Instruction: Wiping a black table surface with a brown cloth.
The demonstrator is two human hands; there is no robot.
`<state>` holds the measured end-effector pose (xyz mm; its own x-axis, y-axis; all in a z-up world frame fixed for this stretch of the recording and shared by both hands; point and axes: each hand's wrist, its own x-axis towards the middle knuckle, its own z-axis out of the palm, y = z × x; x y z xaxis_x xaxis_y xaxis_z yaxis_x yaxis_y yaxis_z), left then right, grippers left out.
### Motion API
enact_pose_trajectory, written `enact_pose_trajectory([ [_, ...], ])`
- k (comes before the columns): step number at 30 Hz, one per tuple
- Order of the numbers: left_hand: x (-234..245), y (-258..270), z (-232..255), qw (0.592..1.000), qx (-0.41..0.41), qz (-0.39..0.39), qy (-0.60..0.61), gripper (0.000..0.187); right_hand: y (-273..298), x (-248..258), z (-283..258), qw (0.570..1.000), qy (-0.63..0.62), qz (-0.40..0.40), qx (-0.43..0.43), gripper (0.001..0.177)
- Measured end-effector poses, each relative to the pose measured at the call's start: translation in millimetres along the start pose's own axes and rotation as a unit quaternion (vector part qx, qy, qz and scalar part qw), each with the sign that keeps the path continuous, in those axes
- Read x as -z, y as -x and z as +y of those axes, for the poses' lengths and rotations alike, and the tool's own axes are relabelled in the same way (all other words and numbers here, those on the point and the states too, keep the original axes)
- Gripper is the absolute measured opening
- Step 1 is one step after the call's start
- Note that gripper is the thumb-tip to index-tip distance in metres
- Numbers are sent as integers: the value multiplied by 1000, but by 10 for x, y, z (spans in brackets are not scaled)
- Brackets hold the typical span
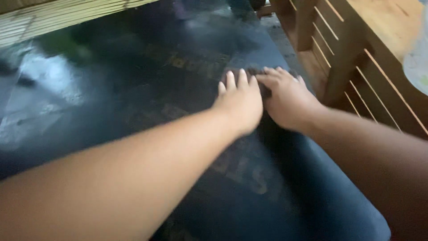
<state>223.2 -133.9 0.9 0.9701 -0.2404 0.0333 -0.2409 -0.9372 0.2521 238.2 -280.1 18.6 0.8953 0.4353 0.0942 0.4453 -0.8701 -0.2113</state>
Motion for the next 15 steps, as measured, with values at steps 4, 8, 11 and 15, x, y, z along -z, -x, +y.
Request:
enact_pose_trajectory([
  [4, 38, -176, -29, 1000, 18, -14, -3, 63, -145, -39, 91, 1000, 10, 3, -21, 64],
  [8, -17, -95, -75, 1000, -3, -1, 10, 62, 13, -79, 12, 1000, 12, 16, -14, 71],
  [11, -43, 104, -80, 999, -25, 11, 28, 57, 248, -129, -117, 999, 17, 23, -36, 74],
  [15, -84, 544, -138, 997, -66, 22, 26, 56, 623, -230, -407, 997, 29, 32, -61, 77],
])
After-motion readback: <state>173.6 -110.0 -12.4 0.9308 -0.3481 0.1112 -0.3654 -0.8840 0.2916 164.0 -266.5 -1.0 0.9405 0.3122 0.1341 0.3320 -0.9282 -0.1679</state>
